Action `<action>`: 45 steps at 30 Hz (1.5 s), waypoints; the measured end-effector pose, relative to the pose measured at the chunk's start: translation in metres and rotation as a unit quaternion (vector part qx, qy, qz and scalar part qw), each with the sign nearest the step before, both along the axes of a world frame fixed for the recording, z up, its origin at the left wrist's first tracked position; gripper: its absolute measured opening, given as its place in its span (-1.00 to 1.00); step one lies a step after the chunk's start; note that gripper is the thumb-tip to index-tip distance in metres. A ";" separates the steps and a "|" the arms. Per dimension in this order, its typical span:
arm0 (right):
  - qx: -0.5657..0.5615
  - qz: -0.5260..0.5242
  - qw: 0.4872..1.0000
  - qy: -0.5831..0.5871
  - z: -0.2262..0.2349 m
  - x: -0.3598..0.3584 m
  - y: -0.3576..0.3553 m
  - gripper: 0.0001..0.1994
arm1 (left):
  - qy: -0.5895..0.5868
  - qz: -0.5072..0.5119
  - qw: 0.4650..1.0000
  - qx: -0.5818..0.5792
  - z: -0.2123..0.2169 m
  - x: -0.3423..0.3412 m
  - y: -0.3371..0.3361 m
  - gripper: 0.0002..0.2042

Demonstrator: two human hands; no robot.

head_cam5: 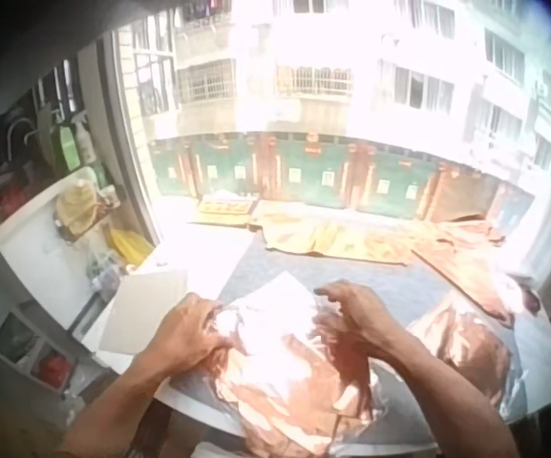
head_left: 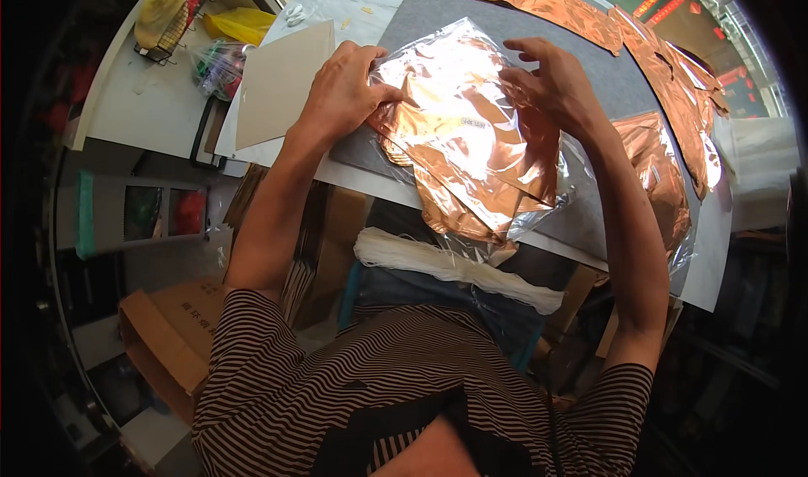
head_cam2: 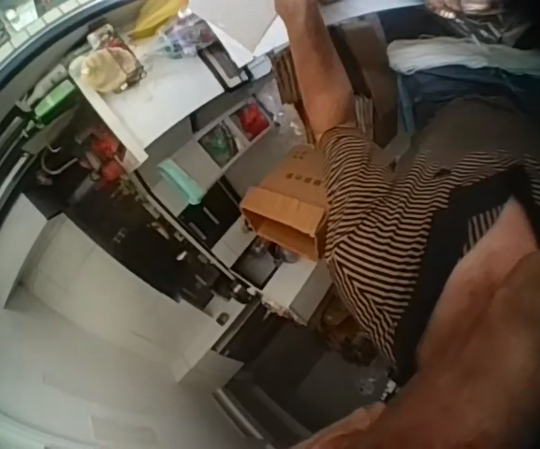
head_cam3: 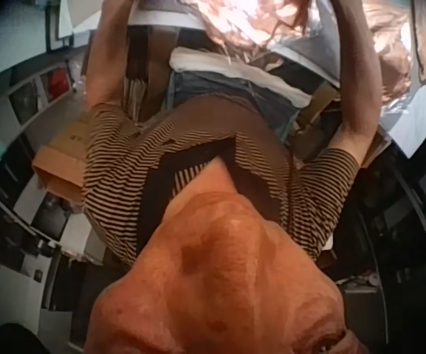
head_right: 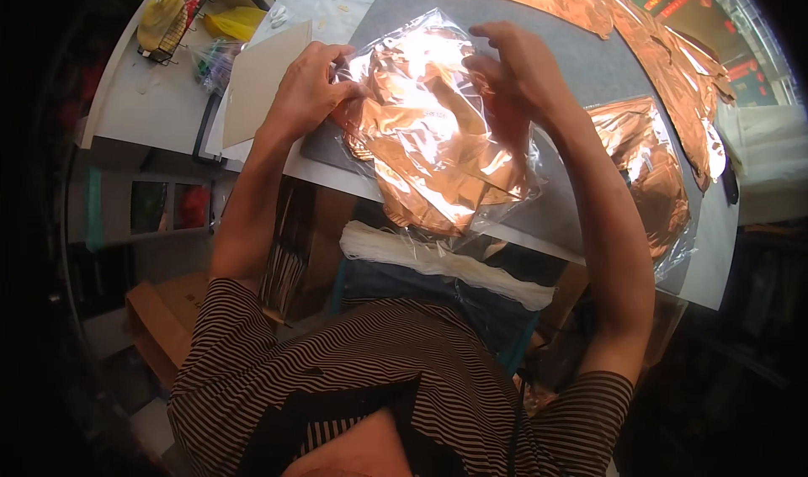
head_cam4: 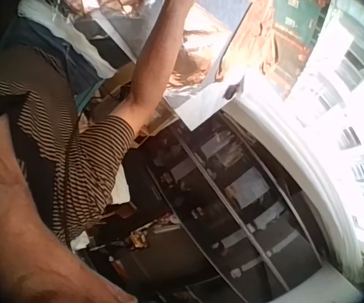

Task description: Folding foil balloons and placing them into clear plastic packaging sleeves.

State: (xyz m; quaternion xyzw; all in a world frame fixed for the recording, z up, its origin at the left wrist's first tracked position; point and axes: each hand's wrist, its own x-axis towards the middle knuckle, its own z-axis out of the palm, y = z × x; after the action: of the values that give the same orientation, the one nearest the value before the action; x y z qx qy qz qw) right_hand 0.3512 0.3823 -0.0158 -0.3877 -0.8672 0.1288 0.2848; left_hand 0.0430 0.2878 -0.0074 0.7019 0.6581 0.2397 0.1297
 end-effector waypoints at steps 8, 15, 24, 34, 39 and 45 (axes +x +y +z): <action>-0.214 -0.068 0.970 -0.088 0.017 -0.034 0.013 -0.56 | 0.002 0.027 0.999 0.028 0.001 0.002 0.005 -0.52; 0.138 0.055 0.987 -0.063 0.007 -0.067 0.018 -0.51 | -0.129 0.000 0.991 0.031 -0.004 -0.002 0.005 -0.69; 0.035 0.157 0.972 -0.169 0.015 -0.071 0.064 -0.77 | -0.150 -0.003 0.988 -0.020 -0.003 -0.006 0.011 -0.55; -0.152 0.161 0.951 -0.215 0.027 -0.085 0.072 -0.69 | -0.129 -0.098 0.985 -0.052 -0.002 -0.006 0.049 -0.48; -0.061 0.215 0.973 -0.064 0.028 -0.073 0.066 -0.66 | -0.207 -0.144 0.965 -0.077 0.009 -0.003 0.086 -0.53; -0.067 0.114 0.973 -0.187 0.071 -0.057 0.031 -0.59 | -0.098 -0.206 0.973 -0.047 0.038 0.030 0.080 -0.78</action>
State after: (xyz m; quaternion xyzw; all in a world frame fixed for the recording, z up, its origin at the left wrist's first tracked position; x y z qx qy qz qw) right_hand 0.2941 0.4133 0.0547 -0.3218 -0.9330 0.1433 0.0740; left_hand 0.0734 0.3674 0.0306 0.7884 0.4941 0.2439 0.2732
